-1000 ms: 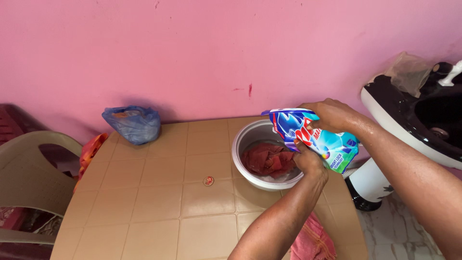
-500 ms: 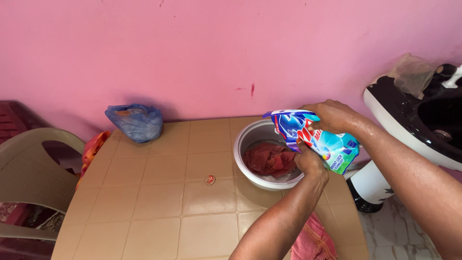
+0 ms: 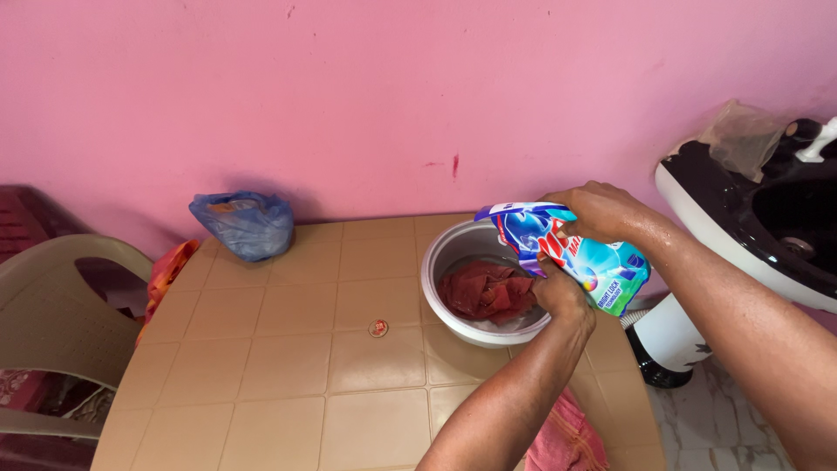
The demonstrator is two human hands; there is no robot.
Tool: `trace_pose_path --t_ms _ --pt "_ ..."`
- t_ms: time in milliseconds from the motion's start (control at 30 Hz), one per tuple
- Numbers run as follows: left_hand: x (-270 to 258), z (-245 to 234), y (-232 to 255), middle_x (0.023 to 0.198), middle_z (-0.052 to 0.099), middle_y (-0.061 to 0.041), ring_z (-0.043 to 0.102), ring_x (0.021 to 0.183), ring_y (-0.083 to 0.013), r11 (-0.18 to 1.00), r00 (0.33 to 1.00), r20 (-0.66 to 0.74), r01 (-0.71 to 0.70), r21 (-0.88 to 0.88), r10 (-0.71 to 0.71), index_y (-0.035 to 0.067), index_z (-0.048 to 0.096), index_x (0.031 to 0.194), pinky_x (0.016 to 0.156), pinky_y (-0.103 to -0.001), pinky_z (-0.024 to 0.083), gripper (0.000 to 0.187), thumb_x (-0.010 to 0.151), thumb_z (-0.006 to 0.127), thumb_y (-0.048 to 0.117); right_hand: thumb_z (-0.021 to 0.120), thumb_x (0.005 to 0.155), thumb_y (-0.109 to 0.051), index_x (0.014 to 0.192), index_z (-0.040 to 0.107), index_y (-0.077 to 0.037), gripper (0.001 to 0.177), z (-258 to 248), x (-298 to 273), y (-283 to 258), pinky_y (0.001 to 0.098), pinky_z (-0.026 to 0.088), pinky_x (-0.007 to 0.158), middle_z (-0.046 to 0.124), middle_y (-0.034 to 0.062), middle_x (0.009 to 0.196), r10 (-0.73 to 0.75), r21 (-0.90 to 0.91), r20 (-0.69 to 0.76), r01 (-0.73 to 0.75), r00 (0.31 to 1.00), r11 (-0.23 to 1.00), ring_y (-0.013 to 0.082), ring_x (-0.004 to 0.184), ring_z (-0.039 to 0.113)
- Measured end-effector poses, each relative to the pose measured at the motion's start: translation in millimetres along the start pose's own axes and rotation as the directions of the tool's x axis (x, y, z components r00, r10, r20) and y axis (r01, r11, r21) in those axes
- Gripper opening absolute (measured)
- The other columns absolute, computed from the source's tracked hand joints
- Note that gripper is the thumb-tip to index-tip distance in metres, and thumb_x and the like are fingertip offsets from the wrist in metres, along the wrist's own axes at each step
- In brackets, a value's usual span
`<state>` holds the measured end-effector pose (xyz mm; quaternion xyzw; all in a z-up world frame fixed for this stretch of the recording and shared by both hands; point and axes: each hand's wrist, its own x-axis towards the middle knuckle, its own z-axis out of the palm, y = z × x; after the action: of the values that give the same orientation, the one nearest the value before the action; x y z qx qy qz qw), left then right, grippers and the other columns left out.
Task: The person pours liquid detergent into a bowl of water containing a red cloth, then washes the cloth by hand. They move a chair, open a window, and wipe the window bars with the wet cloth.
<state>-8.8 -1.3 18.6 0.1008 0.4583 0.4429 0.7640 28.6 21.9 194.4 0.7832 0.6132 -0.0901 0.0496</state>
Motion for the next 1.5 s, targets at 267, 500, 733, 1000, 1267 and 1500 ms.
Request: trace_pose_path --t_ms 267,500,733,1000,1267,1500 --pt "-0.5 0.6 0.9 0.105 0.075 -0.015 0.072 0.085 -0.0211 1.000 1.000 -0.003 -0.005 -0.004 0.005 -0.009 0.069 0.106 0.077 -0.037 0.056 0.058 0.102 0.055 0.047 0.082 0.080 -0.025 0.138 0.062 -0.031 0.062 -0.7 -0.3 1.2 0.0463 0.056 0.093 0.079 0.0067 0.111 0.013 0.014 0.007 -0.013 1.000 1.000 0.0284 0.106 0.074" --pt "-1.0 1.4 -1.6 0.102 0.076 -0.015 0.072 0.083 -0.0213 0.999 0.999 -0.029 -0.033 0.027 0.034 -0.008 0.071 0.104 0.076 -0.037 0.055 0.056 0.101 0.056 0.046 0.081 0.080 -0.024 0.137 0.064 -0.032 0.060 0.4 -0.5 1.2 0.0468 0.056 0.093 0.079 0.0061 0.110 0.010 -0.007 0.007 -0.009 1.000 1.000 0.0285 0.106 0.073" --pt "-4.0 1.1 0.3 0.103 0.076 -0.017 0.074 0.083 -0.0225 0.999 0.999 -0.031 -0.017 0.042 0.018 -0.010 0.070 0.103 0.074 -0.038 0.056 0.058 0.101 0.056 0.046 0.081 0.081 -0.025 0.138 0.063 -0.034 0.060 2.0 0.6 1.6 0.0481 0.056 0.091 0.079 0.0079 0.107 -0.012 -0.028 0.004 0.012 1.000 1.000 0.0310 0.104 0.073" --pt "-7.9 0.7 6.0 0.099 0.078 -0.019 0.075 0.081 -0.0245 0.983 0.994 -0.088 -0.050 0.178 0.067 -0.011 0.073 0.100 0.073 -0.040 0.055 0.058 0.100 0.056 0.045 0.079 0.082 -0.026 0.138 0.063 -0.036 0.060 8.1 5.4 2.4 0.0484 0.056 0.090 0.079 0.0089 0.106 0.010 -0.032 0.036 -0.009 0.999 0.999 0.0310 0.103 0.074" --pt "7.7 -3.3 -7.6 0.101 0.079 -0.015 0.076 0.084 -0.0229 0.990 0.996 -0.080 -0.039 0.138 0.051 -0.005 0.074 0.104 0.075 -0.039 0.056 0.052 0.099 0.058 0.044 0.080 0.081 -0.024 0.139 0.063 -0.032 0.060 15.9 9.8 8.7 0.0484 0.056 0.091 0.077 0.0115 0.107 -0.029 -0.049 0.006 0.029 1.000 0.998 0.0336 0.104 0.072" --pt "64.0 -23.6 -31.6 0.103 0.073 -0.006 0.071 0.088 -0.0176 0.960 0.940 0.267 0.252 -0.118 -0.214 0.007 0.070 0.112 0.080 -0.035 0.056 0.055 0.098 0.056 0.058 0.078 0.082 -0.024 0.135 0.066 -0.032 0.055 3.9 4.4 13.4 0.0467 0.057 0.088 0.078 0.0100 0.107 -0.069 0.067 -0.075 0.074 0.995 0.995 0.0323 0.099 0.074"
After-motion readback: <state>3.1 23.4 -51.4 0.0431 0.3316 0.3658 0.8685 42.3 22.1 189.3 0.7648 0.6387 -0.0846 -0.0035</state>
